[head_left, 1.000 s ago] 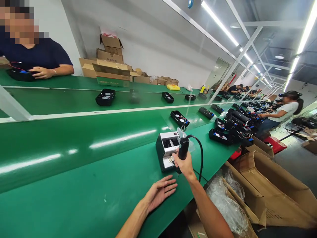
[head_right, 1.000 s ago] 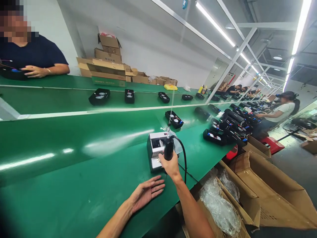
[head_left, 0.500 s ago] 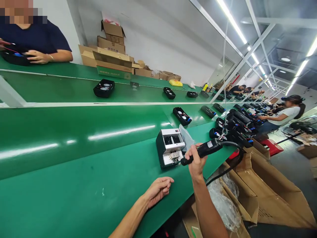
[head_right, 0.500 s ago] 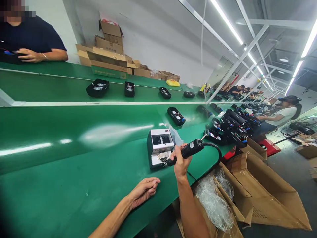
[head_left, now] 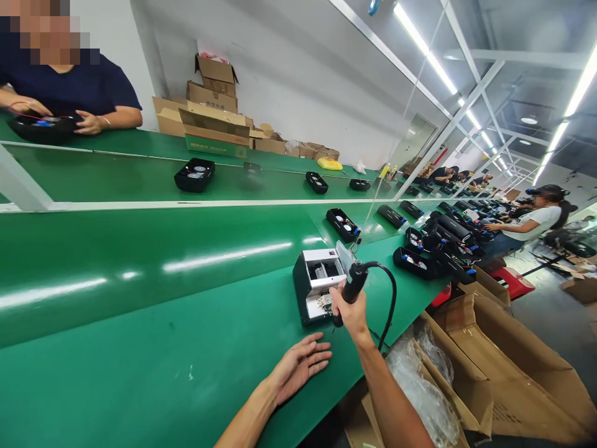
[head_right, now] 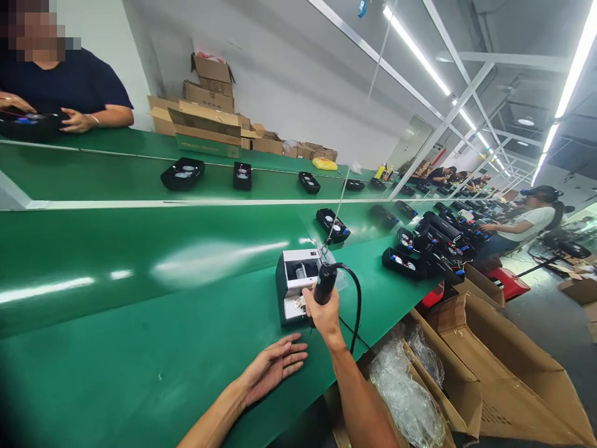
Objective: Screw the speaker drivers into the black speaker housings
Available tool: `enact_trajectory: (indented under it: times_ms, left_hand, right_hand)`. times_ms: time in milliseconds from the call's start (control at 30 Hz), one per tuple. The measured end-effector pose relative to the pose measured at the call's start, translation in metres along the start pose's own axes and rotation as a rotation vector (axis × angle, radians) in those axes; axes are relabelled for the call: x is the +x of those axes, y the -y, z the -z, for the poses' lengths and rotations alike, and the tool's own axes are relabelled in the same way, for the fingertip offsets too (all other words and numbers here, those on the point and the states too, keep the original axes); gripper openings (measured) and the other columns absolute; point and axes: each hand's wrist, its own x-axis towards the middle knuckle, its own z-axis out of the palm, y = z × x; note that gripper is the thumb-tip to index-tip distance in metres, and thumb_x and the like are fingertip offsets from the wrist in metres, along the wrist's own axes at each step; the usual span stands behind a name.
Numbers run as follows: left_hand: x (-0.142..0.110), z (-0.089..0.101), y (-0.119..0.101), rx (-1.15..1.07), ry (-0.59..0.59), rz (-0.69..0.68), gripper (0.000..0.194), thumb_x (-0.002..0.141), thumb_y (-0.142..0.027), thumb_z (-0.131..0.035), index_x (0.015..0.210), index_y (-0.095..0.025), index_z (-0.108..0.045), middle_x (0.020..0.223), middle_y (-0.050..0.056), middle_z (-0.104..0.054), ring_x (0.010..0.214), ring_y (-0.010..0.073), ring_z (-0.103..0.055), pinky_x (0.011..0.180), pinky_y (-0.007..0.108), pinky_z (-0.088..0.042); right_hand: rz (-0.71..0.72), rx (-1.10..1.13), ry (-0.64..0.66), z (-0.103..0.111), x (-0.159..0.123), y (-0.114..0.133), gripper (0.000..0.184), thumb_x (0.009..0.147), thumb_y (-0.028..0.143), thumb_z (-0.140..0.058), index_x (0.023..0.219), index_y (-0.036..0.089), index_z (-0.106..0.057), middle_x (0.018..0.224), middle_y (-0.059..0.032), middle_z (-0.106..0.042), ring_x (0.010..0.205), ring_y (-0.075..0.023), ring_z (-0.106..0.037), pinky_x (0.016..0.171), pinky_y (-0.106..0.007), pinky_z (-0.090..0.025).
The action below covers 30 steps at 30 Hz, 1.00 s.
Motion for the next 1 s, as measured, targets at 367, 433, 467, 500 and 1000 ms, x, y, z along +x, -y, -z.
enact_trajectory:
  times_ms: [367, 433, 467, 500, 1000]
  left_hand:
    - [0.003, -0.001, 0.000, 0.050, 0.082, 0.020, 0.040, 0.078, -0.032, -0.099, 0.099, -0.005, -0.080, 0.065, -0.004, -0.052, 0.048, -0.0003, -0.033, 0.049, 0.017, -0.025]
    - [0.005, 0.001, 0.000, 0.039, 0.074, 0.002, 0.041, 0.077, -0.032, -0.099, 0.102, -0.006, -0.080, 0.066, -0.005, -0.050, 0.049, -0.0007, -0.030, 0.050, 0.017, -0.023]
    - [0.006, 0.002, -0.001, 0.033, 0.068, -0.006, 0.042, 0.077, -0.032, -0.099, 0.104, -0.006, -0.080, 0.066, -0.005, -0.049, 0.050, -0.0006, -0.030, 0.050, 0.017, -0.023]
    - [0.007, 0.003, 0.000, 0.027, 0.061, -0.014, 0.042, 0.078, -0.032, -0.099, 0.105, -0.007, -0.080, 0.066, -0.006, -0.048, 0.050, -0.0004, -0.030, 0.050, 0.017, -0.023]
    - [0.000, -0.002, -0.002, -0.012, 0.029, 0.041, 0.036, 0.091, -0.029, -0.085, 0.119, -0.006, -0.079, 0.128, 0.023, -0.076, 0.113, 0.0260, -0.075, 0.102, 0.035, -0.057]
  right_hand:
    - [0.045, 0.339, -0.214, 0.006, -0.020, 0.018, 0.052, 0.085, 0.055, -0.085, 0.111, 0.027, -0.049, 0.060, 0.0126, -0.049, 0.043, -0.0096, -0.047, 0.044, -0.023, -0.041]
    - [0.161, 0.309, -0.299, 0.005, -0.008, 0.021, 0.050, 0.086, 0.053, -0.085, 0.108, 0.027, -0.048, 0.060, 0.0133, -0.047, 0.043, -0.0097, -0.047, 0.046, -0.024, -0.043]
    - [0.200, 0.284, -0.320, 0.003, -0.003, 0.021, 0.050, 0.086, 0.052, -0.085, 0.106, 0.027, -0.048, 0.059, 0.0135, -0.047, 0.042, -0.0099, -0.048, 0.046, -0.025, -0.044]
    - [0.222, 0.254, -0.323, 0.001, 0.001, 0.019, 0.050, 0.085, 0.051, -0.086, 0.104, 0.027, -0.047, 0.058, 0.0136, -0.048, 0.042, -0.0103, -0.048, 0.046, -0.026, -0.044]
    - [-0.061, 0.248, -0.045, 0.000, -0.020, 0.010, 0.049, 0.082, 0.053, -0.086, 0.100, 0.026, -0.050, 0.051, 0.0148, -0.045, 0.036, -0.0084, -0.041, 0.040, -0.022, -0.037]
